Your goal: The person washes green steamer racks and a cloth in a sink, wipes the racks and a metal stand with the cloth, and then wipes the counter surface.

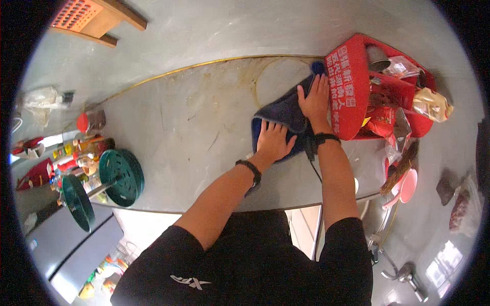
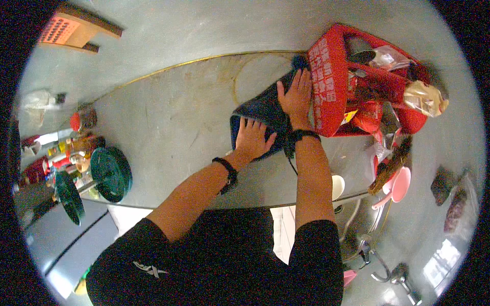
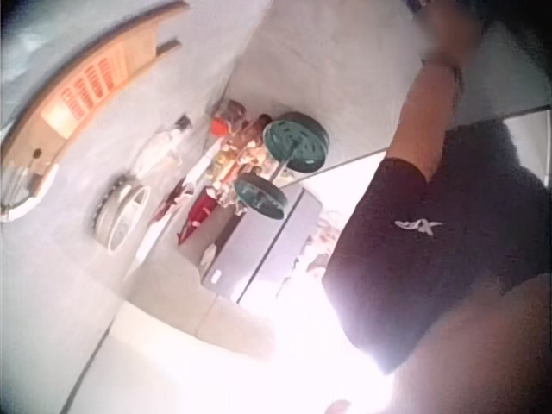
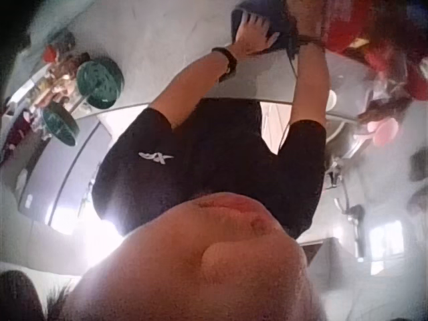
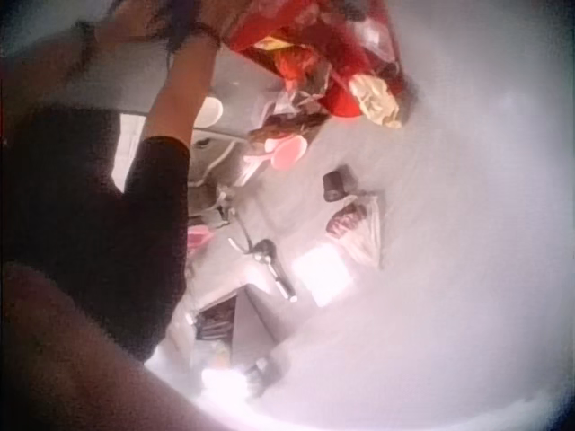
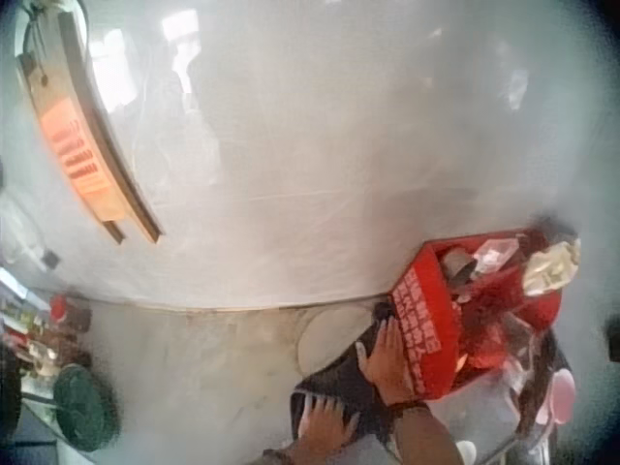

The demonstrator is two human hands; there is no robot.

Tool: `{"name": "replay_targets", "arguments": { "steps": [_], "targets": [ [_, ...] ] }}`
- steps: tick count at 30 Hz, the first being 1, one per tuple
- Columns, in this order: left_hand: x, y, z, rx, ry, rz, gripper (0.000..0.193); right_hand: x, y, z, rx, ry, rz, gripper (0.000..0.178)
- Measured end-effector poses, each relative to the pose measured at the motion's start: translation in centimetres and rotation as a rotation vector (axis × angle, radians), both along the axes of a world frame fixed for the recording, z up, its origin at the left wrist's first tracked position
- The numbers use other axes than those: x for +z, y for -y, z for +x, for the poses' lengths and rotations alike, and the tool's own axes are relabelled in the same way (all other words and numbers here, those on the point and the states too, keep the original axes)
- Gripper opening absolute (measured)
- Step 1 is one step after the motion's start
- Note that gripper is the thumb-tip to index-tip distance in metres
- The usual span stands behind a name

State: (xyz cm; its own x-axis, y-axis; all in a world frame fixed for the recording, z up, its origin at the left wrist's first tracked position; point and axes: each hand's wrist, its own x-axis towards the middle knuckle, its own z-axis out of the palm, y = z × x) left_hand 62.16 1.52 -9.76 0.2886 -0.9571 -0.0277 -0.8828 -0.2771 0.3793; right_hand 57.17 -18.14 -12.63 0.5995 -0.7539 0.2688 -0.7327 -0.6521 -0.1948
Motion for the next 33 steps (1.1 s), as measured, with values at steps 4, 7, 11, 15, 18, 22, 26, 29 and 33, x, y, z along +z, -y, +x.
{"name": "replay_targets", "arguments": {
  "steps": [4,7,11,15,18,22,26,29,33],
  "targets": [
    [-0.1,2.3,0.0,0.126,0.086,-0.118,0.059,0.5,2.6,2.5,0.072,0.039,-0.063,0.076],
    [-0.6,4.0,0.2,0.228,0.094,-0.152,0.059,0.6,4.4,3.7,0.118,-0.042,-0.113,0.074],
    [-0.3,3.5,0.3,0.243,0.008,-0.103,0.059,0.9,4.4,4.0,0.160,-0.053,-0.088,0.072],
    [-0.3,-0.1,0.3,0.216,-0.075,-0.033,0.059,-0.2,0.4,5.3,0.285,-0.071,-0.119,0.074],
    [-0.5,-6.6,1.1,0.273,-0.052,-0.113,0.057,-0.2,-6.1,6.8,0.315,-0.087,-0.041,0.077],
    [-0.1,-17.6,4.2,0.264,-0.072,-0.077,0.055,0.6,-15.4,7.5,0.311,-0.099,0.004,0.076],
    [0.3,-25.9,7.6,0.215,-0.034,0.025,0.055,-0.9,-24.0,7.7,0.254,-0.120,-0.011,0.078],
    [0.4,-28.3,9.4,0.264,-0.066,0.071,0.065,-0.1,-27.6,8.9,0.191,-0.159,0.065,0.081],
    [0.4,-28.2,12.8,0.319,-0.051,0.095,0.067,0.4,-29.5,12.6,0.031,-0.261,0.192,0.085]
  ]
}}
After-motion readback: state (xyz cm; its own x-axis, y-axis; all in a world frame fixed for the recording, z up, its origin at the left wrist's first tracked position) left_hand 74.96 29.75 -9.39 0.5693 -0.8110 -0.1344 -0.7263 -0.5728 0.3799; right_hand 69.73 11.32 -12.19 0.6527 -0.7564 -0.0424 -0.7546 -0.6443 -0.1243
